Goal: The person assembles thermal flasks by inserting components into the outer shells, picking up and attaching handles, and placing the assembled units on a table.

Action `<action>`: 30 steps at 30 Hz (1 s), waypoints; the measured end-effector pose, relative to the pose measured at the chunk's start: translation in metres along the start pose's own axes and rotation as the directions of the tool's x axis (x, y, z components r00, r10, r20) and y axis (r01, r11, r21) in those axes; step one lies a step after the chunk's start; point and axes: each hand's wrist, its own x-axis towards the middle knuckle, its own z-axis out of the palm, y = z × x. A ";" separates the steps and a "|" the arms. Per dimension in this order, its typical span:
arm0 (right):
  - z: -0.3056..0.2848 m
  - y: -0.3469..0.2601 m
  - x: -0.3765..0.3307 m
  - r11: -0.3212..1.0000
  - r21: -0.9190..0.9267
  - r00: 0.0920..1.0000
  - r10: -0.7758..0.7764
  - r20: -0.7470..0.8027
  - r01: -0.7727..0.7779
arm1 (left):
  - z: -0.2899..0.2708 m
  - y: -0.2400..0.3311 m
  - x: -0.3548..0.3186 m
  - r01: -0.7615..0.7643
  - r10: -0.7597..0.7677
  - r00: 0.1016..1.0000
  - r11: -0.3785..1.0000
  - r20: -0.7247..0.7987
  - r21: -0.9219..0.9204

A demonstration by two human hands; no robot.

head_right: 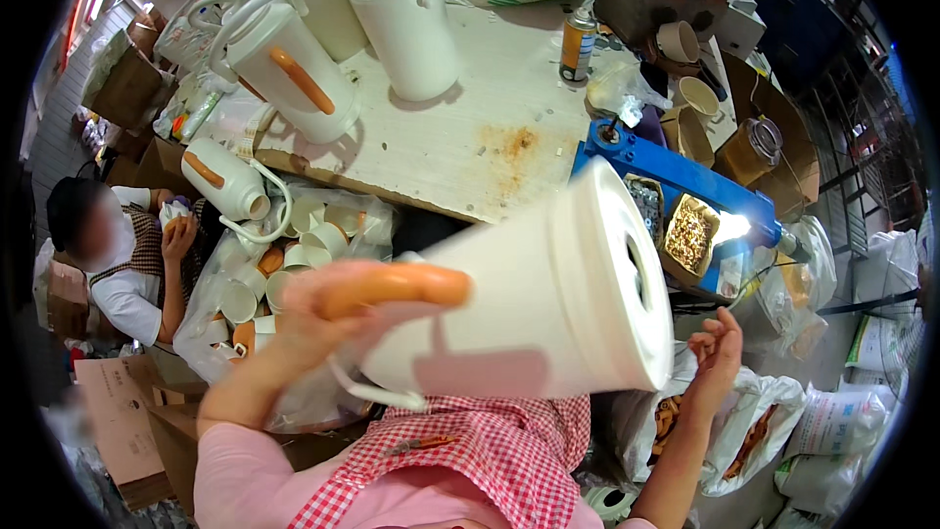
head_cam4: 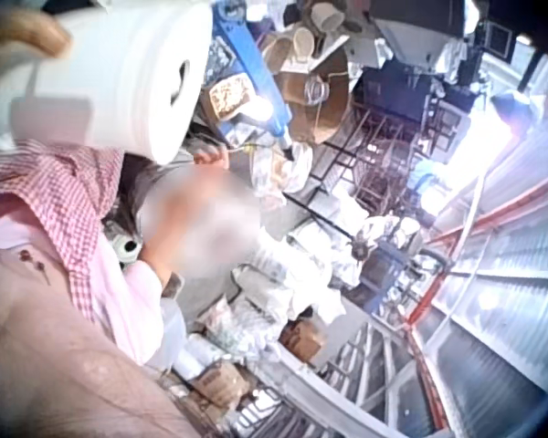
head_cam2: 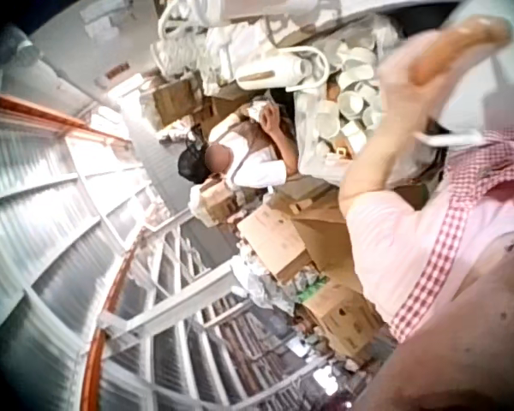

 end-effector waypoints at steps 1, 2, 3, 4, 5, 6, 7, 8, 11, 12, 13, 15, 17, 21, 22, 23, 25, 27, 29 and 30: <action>0.011 0.001 -0.006 0.998 -0.037 0.999 0.049 0.012 -0.048 | -0.035 0.000 0.003 -0.281 0.295 0.955 0.898 0.010 0.339; 0.029 0.000 -0.009 0.993 -0.078 0.996 0.090 0.022 -0.088 | -0.053 0.025 0.017 -0.374 0.409 0.911 0.765 0.053 0.525; 0.044 0.000 -0.012 0.985 -0.122 0.991 0.128 0.033 -0.123 | -0.064 0.046 0.028 -0.356 0.367 0.914 0.525 0.172 0.773; 0.054 0.008 -0.010 0.987 -0.109 0.987 0.130 0.097 -0.119 | -0.069 0.054 0.041 -0.444 0.458 0.834 0.227 0.307 0.867; 0.066 0.011 -0.010 0.986 -0.132 0.982 0.123 0.146 -0.103 | -0.069 0.045 0.059 -0.462 0.479 0.784 0.026 0.394 0.887; 0.081 0.013 -0.009 0.985 -0.150 0.973 0.114 0.201 -0.085 | -0.070 0.027 0.079 -0.454 0.476 0.736 -0.181 0.482 0.872; 0.102 0.009 -0.009 0.986 -0.155 0.958 0.109 0.265 -0.070 | -0.076 0.001 0.099 -0.467 0.383 0.742 -0.294 0.550 0.834; 0.118 0.007 -0.008 0.982 -0.172 0.940 0.127 0.318 -0.074 | -0.081 -0.030 0.121 -0.487 0.289 0.740 -0.392 0.607 0.780; 0.172 -0.003 -0.005 0.996 -0.090 0.860 0.054 0.508 -0.010 | -0.102 -0.089 0.172 -0.532 0.030 0.770 -0.521 0.637 0.667; 0.186 -0.004 -0.006 0.998 -0.053 0.831 0.041 0.555 -0.013 | -0.110 -0.096 0.187 -0.494 0.076 0.760 -0.578 0.646 0.649; 0.205 -0.009 -0.003 0.999 -0.032 0.820 0.040 0.571 -0.027 | -0.117 -0.103 0.201 -0.450 0.118 0.749 -0.631 0.652 0.631; 0.246 -0.012 0.011 1.000 -0.006 0.786 0.004 0.618 0.000 | -0.129 -0.107 0.229 -0.480 0.126 0.728 -0.608 0.674 0.633; 0.308 -0.013 0.030 0.996 0.017 0.796 -0.085 0.599 0.093 | -0.144 -0.104 0.245 -0.494 0.110 0.715 -0.619 0.691 0.610; 0.444 -0.010 0.099 0.969 0.118 0.804 -0.245 0.541 0.215 | -0.150 -0.130 0.250 -0.422 0.122 0.785 -0.612 0.607 0.669; 0.476 -0.013 0.119 0.929 0.068 0.827 -0.355 0.435 0.363 | -0.135 -0.132 0.244 -0.350 0.148 0.768 -0.718 0.623 0.601; 0.501 -0.017 0.150 0.830 -0.115 0.808 -0.485 0.334 0.546 | -0.120 -0.127 0.239 -0.432 0.063 0.741 -0.717 0.669 0.547; 0.560 -0.039 0.188 0.849 -0.208 0.862 -0.427 0.274 0.486 | -0.109 -0.147 0.223 -0.219 0.077 0.796 -0.888 0.600 0.405; 0.608 -0.038 0.229 0.685 -0.272 0.735 -0.656 0.171 0.675 | -0.110 -0.162 0.215 -0.166 0.377 0.705 -0.736 0.601 0.656; 0.628 -0.034 0.263 0.713 -0.271 0.760 -0.575 0.304 0.647 | -0.106 -0.184 0.192 -0.149 0.779 0.538 -0.290 0.324 0.945; 0.637 -0.031 0.261 0.742 -0.274 0.772 -0.483 0.413 0.611 | -0.102 -0.202 0.178 -0.109 0.869 0.460 -0.147 0.181 0.983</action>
